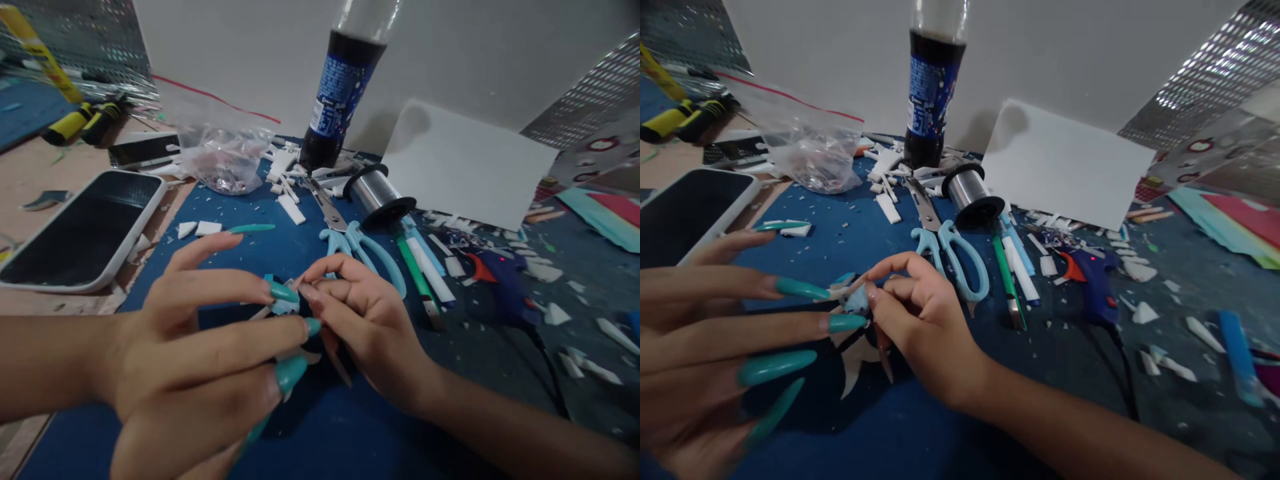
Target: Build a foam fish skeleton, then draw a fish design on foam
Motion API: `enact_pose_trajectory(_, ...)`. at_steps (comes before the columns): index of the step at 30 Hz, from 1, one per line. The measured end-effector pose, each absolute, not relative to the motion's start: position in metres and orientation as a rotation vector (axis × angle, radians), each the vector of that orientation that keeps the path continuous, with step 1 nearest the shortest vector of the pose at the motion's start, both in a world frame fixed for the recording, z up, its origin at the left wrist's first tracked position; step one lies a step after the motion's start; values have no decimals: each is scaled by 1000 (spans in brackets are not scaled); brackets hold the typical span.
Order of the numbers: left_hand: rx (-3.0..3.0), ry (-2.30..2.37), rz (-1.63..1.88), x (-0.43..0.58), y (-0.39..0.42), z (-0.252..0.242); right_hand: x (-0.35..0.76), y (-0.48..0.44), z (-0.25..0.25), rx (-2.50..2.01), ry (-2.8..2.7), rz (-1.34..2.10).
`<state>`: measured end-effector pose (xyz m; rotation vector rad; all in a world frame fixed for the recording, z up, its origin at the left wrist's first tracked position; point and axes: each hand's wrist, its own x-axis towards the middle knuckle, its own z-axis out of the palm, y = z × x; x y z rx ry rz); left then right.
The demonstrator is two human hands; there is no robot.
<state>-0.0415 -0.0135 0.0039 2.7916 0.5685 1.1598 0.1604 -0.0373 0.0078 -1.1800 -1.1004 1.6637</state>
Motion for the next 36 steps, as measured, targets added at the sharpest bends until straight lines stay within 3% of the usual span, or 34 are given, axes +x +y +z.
enact_pose_trajectory(8, 2888, 452, 1185, -38, -14, 0, 161, -36, 8, -1178, -1109, 1667)
enact_pose_trajectory(12, 2841, 604, 1243, -37, -12, 0, 160, -38, 8, -1178, -1114, 1660)
enact_pose_trajectory(18, 3070, 315, 1203, -42, 6, -1, 159, -37, 8, -1230, -1166, 1589)
enact_pose_trajectory(22, 3173, 511, 1076, -37, 7, -2, 157, -37, 4, -1215, -1186, 1560)
enact_pose_trajectory(36, 3155, 585, 1299, -22, -2, -4, 149, -44, 2, -1069, -1165, 1558)
